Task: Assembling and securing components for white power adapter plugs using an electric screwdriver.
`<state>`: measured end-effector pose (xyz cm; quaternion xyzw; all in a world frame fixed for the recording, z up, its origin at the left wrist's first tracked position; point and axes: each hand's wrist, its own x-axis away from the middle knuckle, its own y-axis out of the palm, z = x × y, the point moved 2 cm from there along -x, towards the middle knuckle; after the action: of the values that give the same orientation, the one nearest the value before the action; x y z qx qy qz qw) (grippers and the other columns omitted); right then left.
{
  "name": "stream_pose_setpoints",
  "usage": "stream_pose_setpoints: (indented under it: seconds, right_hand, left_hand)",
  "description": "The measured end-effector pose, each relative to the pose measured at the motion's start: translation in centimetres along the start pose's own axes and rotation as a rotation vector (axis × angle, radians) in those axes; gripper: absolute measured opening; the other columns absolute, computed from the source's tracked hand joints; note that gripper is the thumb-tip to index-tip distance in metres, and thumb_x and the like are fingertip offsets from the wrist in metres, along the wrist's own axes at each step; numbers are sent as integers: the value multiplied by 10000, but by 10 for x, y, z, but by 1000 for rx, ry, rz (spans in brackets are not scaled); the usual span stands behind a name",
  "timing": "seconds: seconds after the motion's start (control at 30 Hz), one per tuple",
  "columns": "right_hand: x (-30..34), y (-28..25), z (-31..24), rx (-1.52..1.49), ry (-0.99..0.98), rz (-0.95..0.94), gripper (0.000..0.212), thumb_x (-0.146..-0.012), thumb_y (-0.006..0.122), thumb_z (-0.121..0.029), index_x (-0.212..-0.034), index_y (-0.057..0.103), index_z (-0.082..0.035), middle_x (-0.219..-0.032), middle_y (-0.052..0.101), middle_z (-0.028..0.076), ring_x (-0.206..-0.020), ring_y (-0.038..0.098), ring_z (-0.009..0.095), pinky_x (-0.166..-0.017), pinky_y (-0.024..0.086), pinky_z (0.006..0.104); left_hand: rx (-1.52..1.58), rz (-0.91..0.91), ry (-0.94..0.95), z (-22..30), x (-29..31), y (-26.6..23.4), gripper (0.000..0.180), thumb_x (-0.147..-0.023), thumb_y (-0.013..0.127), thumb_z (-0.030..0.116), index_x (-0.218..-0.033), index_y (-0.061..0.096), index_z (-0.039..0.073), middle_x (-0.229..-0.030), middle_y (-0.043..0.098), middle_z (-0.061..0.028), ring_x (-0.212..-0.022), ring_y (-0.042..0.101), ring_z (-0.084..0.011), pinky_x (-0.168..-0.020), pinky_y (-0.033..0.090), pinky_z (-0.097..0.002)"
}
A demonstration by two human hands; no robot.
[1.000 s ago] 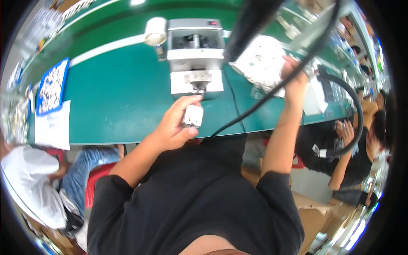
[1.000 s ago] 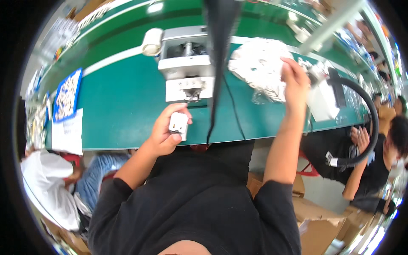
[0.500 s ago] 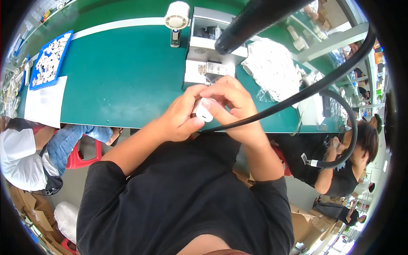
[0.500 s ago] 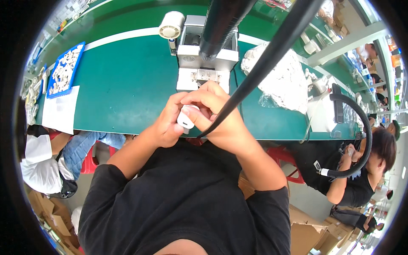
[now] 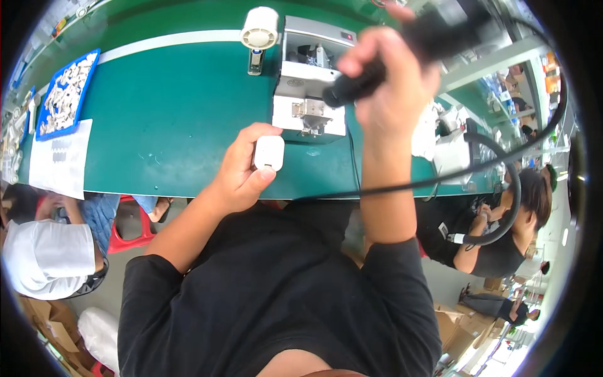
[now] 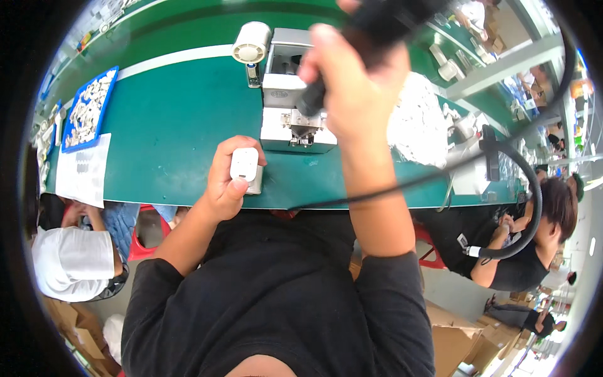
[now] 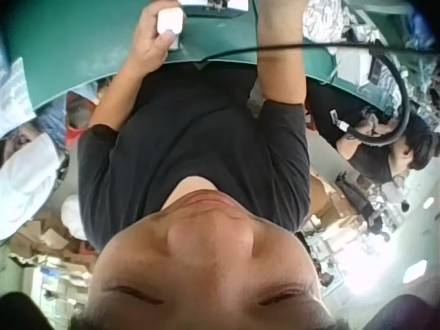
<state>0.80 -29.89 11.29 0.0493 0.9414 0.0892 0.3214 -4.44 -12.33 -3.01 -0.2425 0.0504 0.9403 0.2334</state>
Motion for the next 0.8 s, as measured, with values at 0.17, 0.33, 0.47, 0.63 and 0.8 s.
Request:
stream_pose_setpoints:
  seconds: [0.17,0.33,0.47,0.63,0.8]
  right_hand:
    - [25,-17,19,-151,148,92,184,-819,599,-68,-952,522,34,-601,542,93,-482,524,161,-465,448,276]
    - [33,-16,22,-22,221,-35,227,-854,543,-182,-992,468,-18,-626,496,93,-501,491,190,-516,446,353]
    - [43,-11,11,-207,223,-64,283,-836,569,-154,-1027,445,14,-631,506,85,-499,505,182,-496,451,328]
    - [26,-2,-43,-502,49,-200,561,-890,455,-481,-1199,470,-13,-704,509,44,-525,480,155,-532,417,327]
    - [27,18,-41,-520,55,-233,550,-890,448,-479,-1176,483,-9,-700,505,50,-528,480,156,-537,417,327]
  left_hand:
    - [18,-20,30,-5,-1,1,566,-887,516,432,-1253,354,31,-983,499,-122,-874,506,-186,-779,422,-329]
    - [6,-28,-7,-1,-1,3,587,-878,542,422,-1266,347,28,-954,513,-104,-871,513,-174,-772,424,-307]
    - [-40,20,-15,-2,-1,5,606,-864,568,422,-1263,354,20,-937,521,-80,-846,506,-146,-742,419,-270]
    - [-204,-51,-10,7,-9,10,612,-848,594,422,-1244,370,11,-941,519,-66,-813,498,-134,-713,418,-257]
    - [-214,27,-10,5,-7,12,553,-795,644,376,-1187,449,38,-978,562,-156,-810,558,-308,-717,453,-355]
